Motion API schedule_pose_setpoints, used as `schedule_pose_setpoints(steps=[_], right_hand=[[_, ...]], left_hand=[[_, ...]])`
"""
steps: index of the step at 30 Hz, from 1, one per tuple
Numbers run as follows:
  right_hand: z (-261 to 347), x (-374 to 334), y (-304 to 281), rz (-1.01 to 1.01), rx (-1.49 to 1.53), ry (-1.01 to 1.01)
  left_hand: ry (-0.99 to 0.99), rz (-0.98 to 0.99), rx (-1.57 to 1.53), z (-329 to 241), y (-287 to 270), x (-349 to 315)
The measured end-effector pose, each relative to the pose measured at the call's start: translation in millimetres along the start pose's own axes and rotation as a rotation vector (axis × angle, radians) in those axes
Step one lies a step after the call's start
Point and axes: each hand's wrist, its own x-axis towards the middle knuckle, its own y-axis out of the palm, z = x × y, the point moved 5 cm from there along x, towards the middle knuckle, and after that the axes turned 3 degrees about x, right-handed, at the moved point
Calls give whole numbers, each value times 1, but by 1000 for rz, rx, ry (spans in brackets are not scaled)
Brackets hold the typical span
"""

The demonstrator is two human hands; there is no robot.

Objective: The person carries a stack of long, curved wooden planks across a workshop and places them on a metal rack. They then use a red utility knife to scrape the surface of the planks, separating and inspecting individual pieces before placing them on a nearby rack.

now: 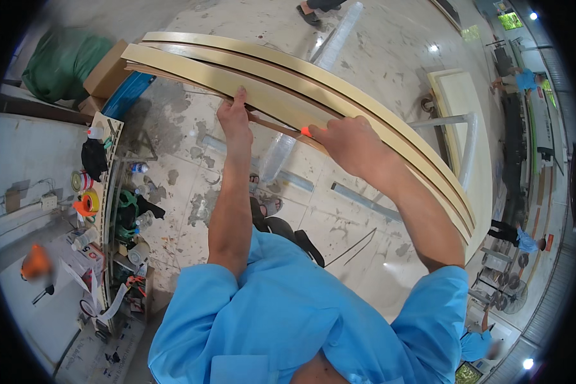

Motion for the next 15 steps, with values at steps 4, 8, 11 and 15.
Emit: schedule_pose_setpoints(steps=[4,8,11,15], right_hand=[[4,-12,-8,78,-14,48],[11,-4,-10,22,-21,23],[14,10,-4,2,6,34],[5,4,28,242,-81,123]], left_hand=[[-23,-42,-23,-13,3,-6],[-77,-117,0,-13,-5,0],[-64,-143,-25,-12,-19,17],[-82,-215,24,-8,-59,44]])
